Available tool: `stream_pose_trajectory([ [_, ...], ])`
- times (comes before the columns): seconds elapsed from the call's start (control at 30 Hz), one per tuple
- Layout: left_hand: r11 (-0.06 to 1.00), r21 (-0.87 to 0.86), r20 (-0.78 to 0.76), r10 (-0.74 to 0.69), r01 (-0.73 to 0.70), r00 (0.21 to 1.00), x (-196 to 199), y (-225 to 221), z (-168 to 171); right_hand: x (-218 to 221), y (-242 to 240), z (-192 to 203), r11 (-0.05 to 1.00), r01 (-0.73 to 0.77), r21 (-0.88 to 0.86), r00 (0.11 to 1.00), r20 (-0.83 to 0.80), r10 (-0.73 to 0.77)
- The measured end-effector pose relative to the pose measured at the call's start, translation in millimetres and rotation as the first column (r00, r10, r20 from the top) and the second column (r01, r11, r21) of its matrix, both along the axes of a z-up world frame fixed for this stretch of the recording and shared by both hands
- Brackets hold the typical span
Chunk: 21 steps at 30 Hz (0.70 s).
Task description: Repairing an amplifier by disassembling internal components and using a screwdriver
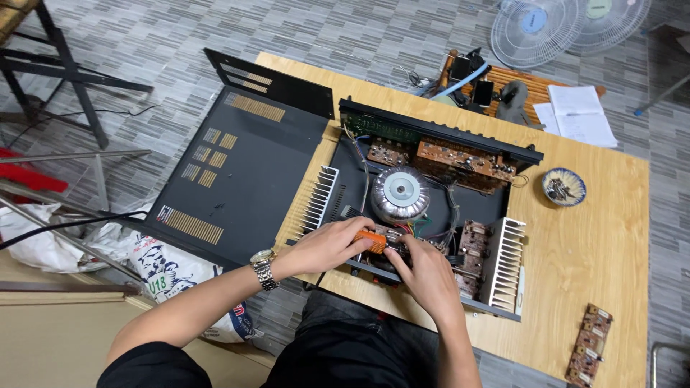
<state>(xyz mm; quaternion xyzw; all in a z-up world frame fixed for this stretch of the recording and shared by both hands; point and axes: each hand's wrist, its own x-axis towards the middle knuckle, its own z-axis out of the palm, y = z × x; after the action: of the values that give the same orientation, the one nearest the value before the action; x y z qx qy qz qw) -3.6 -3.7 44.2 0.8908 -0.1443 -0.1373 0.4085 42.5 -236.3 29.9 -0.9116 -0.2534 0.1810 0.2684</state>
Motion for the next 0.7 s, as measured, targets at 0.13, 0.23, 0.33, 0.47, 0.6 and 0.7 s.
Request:
stream_pose_trajectory([
  [0.13,0.996,0.07,-0.075,0.061,-0.056,0.995,3,-4,-8,1,1,-12,1.0,0.026,-0.009,0.999,0.028,-0.026],
  [0.23,0.994,0.085,-0.073,0.074,-0.067,0.995,3,-5,-7,1,2,-11,0.999,0.03,-0.027,0.999,0.015,-0.03],
  [0.33,0.996,0.065,-0.074,0.064,-0.06,0.995,3,-4,-6,1,2,-15,0.999,0.027,-0.017,0.999,0.034,-0.026],
  [0.47,0.995,0.078,-0.063,0.064,-0.059,0.996,3,-5,-8,1,0,-18,0.999,0.031,-0.03,0.999,0.04,-0.03],
  [0.6,0.993,0.095,-0.099,0.085,-0.075,0.991,2,-5,-5,1,0,-17,0.999,0.036,-0.029,0.999,0.031,-0.036],
  [0.7,0.989,0.121,-0.093,0.092,-0.081,0.991,2,-5,-6,2,0,-21,0.999,0.034,-0.026,0.998,0.047,-0.033],
])
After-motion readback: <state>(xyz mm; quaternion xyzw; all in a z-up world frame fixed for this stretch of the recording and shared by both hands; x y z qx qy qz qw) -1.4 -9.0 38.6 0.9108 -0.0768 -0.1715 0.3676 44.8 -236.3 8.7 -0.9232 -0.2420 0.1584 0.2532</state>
